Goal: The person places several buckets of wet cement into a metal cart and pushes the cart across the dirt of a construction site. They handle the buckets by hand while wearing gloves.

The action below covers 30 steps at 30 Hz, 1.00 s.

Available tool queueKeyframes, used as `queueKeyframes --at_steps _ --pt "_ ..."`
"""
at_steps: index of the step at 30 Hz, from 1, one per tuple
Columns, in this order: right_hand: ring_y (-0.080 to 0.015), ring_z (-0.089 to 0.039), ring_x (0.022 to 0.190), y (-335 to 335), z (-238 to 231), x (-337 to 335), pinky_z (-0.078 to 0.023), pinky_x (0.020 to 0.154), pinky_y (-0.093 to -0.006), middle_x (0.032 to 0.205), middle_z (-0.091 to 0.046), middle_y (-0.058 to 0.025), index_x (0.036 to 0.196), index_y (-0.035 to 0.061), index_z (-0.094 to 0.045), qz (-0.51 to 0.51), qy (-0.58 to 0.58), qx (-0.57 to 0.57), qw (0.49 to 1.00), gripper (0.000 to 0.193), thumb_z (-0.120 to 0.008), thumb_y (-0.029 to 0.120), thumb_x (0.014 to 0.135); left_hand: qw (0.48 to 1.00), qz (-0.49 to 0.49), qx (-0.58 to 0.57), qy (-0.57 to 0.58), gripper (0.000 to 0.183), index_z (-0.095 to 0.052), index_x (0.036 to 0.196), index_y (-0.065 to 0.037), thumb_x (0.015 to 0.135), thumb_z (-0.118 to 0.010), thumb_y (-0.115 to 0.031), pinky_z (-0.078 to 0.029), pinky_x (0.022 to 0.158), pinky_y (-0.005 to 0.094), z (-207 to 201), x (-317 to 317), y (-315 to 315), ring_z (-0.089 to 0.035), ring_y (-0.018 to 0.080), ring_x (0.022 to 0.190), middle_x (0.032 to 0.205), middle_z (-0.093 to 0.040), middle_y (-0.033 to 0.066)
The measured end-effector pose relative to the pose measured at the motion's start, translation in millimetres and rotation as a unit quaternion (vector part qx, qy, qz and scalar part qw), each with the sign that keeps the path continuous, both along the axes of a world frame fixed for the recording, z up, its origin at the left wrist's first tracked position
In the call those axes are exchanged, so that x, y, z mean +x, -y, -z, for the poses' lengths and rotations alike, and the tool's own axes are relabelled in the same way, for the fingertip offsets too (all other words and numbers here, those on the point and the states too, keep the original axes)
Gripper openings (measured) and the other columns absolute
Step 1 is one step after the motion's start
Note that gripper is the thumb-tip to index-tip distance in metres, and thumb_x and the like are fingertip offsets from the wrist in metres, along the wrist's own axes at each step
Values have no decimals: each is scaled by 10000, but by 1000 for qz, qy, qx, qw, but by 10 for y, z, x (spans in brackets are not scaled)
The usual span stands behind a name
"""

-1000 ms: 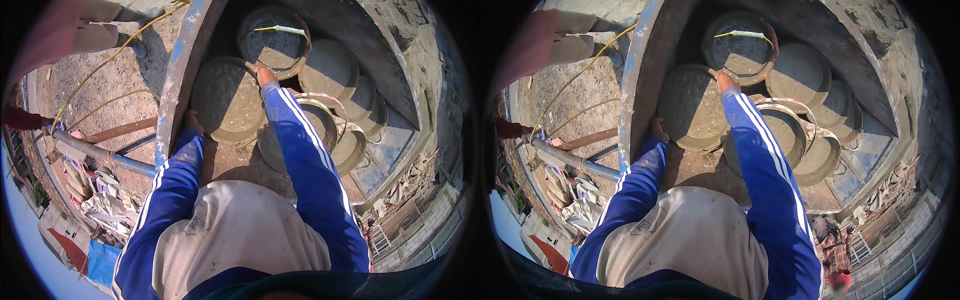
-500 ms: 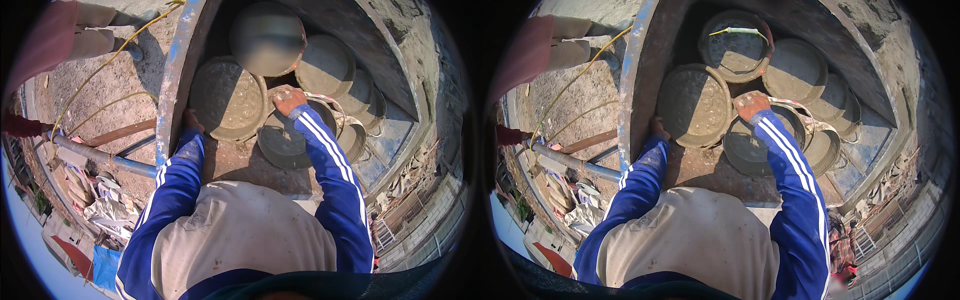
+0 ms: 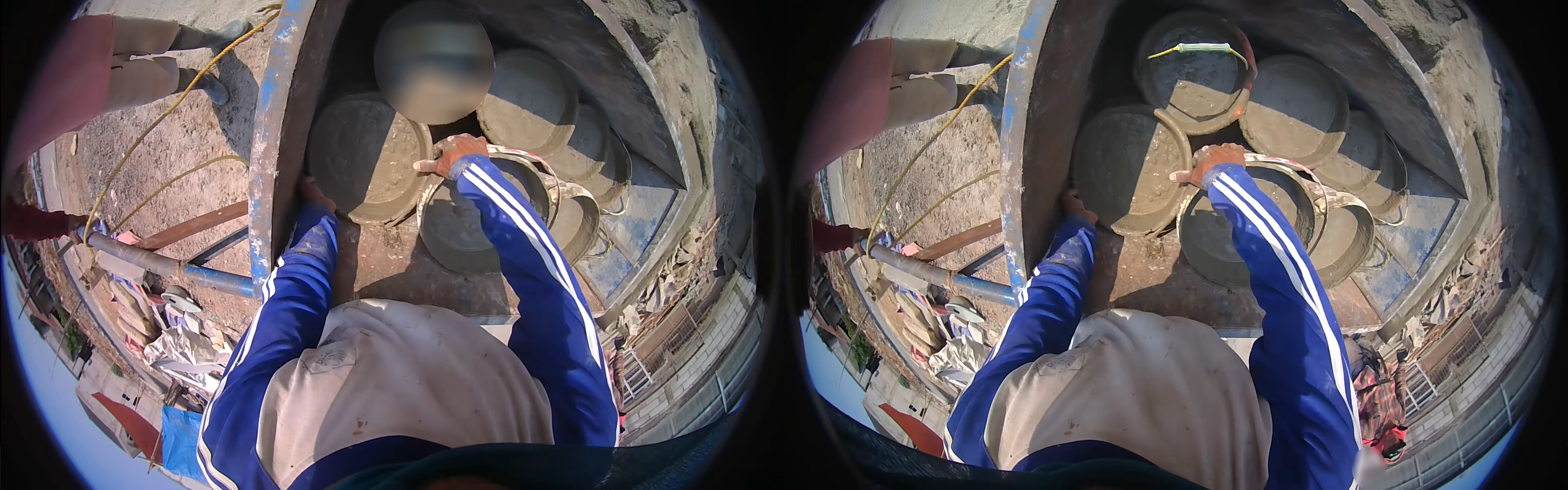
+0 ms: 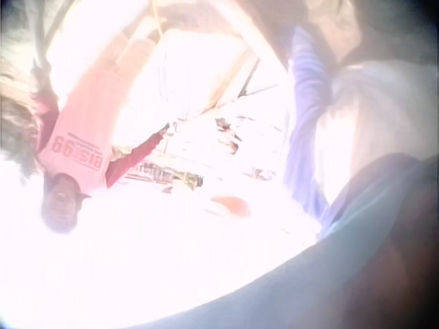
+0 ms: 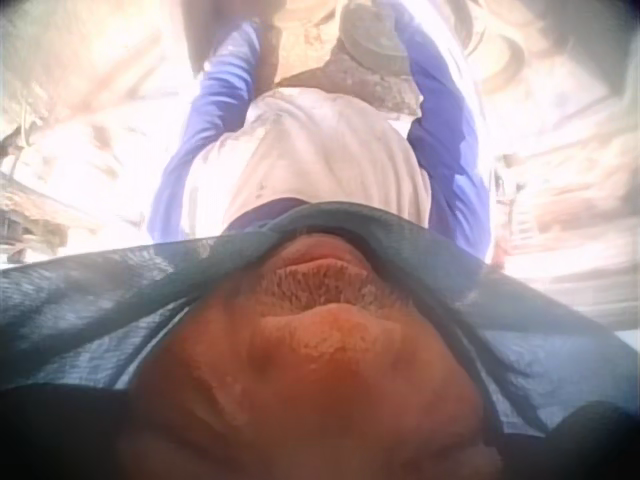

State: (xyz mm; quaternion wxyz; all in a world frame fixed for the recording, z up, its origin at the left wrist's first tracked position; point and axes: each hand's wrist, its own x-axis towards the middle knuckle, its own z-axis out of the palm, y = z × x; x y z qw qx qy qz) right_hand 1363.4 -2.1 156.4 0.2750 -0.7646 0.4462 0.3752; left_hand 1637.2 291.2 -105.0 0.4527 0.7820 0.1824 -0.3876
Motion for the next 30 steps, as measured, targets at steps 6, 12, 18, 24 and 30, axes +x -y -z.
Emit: queueKeyframes --at_steps 6,12,18,24,30 --pt "-255 -474 1135 -154 235 -55 -342 962 -383 1184 -548 -117 1149 64 -583 76 39 -42 995 782 -383 714 762 976 205 76 6 441 -551 1101 -46 812 -485 -372 -392 872 374 -31 60 58 -498 264 1013 1102 -556 139" --pt "-283 -418 1194 -102 59 -72 -297 1022 -377 1200 -529 -148 1193 54 -548 247 119 -57 960 790 -463 692 735 736 600 271 159 570 -492 1193 -3 848 -475 -457 -342 968 368 -870 -237 977 -449 329 1170 1217 -507 214" --pt "-316 -476 1093 -445 25 -196 -336 969 -405 1124 -545 -157 1077 14 -582 283 369 -342 817 556 -610 471 760 866 463 72 176 730 -394 1268 76 804 -505 -478 -289 1019 347 -2408 -853 1812 -377 350 1240 1281 -408 300" --pt "-330 -553 948 -2231 -761 -924 -426 842 -404 1007 -584 -147 1020 11 -575 398 343 -309 793 354 -645 236 755 789 590 110 131 758 -400 1270 67 799 -486 -521 -262 1045 370 -1656 -880 2531 -350 390 1245 1300 -388 294" --pt "-316 -569 877 -3215 -826 -1177 -407 867 -462 919 -610 -126 976 33 -607 394 221 -403 796 313 -605 244 745 477 823 241 193 803 -467 1258 -16 825 -266 -662 -259 1043 433 -921 -651 3014 -375 373 1235 1311 -422 217"
